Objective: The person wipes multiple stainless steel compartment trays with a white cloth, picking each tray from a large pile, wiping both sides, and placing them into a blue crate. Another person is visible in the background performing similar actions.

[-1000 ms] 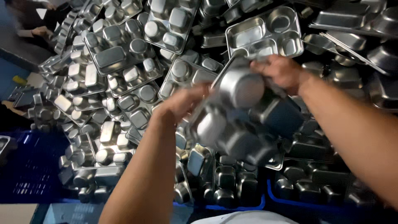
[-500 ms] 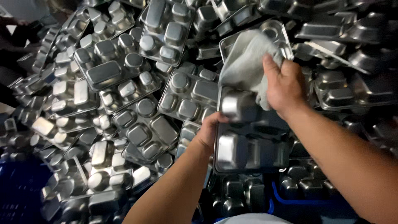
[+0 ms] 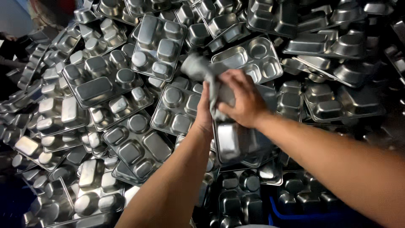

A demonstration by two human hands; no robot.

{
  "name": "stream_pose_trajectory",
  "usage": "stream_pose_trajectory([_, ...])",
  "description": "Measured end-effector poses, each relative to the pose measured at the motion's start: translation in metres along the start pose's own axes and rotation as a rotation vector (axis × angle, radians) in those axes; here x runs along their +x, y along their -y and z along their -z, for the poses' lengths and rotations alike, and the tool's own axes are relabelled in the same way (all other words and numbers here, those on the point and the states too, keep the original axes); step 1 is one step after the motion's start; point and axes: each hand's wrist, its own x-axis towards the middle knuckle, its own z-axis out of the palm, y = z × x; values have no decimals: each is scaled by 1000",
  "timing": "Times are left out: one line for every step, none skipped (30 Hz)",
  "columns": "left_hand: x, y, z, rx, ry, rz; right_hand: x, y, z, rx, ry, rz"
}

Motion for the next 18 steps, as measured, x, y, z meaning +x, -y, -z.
stream_pose_trajectory([3,-4,-4,-7,39,39,0,-4,-7,12,-63,-86])
stream_pose_trajectory([5,-7,-8,-15,77,77,1,-6,-12,120,-61,-193])
stream_pose_trajectory([6,-9,-11,-24,115,115,3,-7,-18,228,-57,-300])
stream_pose_trajectory([8,-11,-14,1,101,136,4,-8,-20,334,-57,-410])
stream_pose_trajectory([9,-13,-15,25,87,156,6,-10,-18,548,-24,-475])
stream_pose_trajectory([10,-13,-16,47,67,174,10,-12,-16,766,16,-536])
stream_pose_trajectory([11,-12,-16,61,41,130,12,-13,-14,983,58,-596])
stream_pose_trajectory([13,-10,-18,75,17,88,11,-13,-11,1092,81,-690])
stream_pose_trajectory([15,-8,-19,89,-8,45,7,-15,-7,1201,104,-785])
stream_pose_trajectory([17,-9,-20,75,-17,8,1,-16,-5,1306,122,-883])
stream_pose_trajectory([20,-13,-21,61,-27,-29,-5,-17,-7,1283,160,-819])
stream_pose_trajectory([21,-17,-22,48,-40,-65,-13,-18,-9,1261,199,-757])
stream_pose_trajectory([20,-19,-24,83,-67,-96,-20,-21,-7,1239,236,-695])
stream_pose_trajectory([21,-21,-27,118,-93,-130,-25,-27,3,1068,340,-637])
stream_pose_trajectory([21,-24,-30,152,-119,-164,-28,-32,14,896,438,-574])
stream_pose_trajectory([23,-25,-32,93,-110,-117,-30,-32,23,720,530,-511])
stream_pose_trajectory([25,-26,-33,34,-101,-70,-32,-28,29,476,620,-466])
stream_pose_trajectory([29,-24,-35,-27,-86,-23,-34,-22,35,227,699,-416])
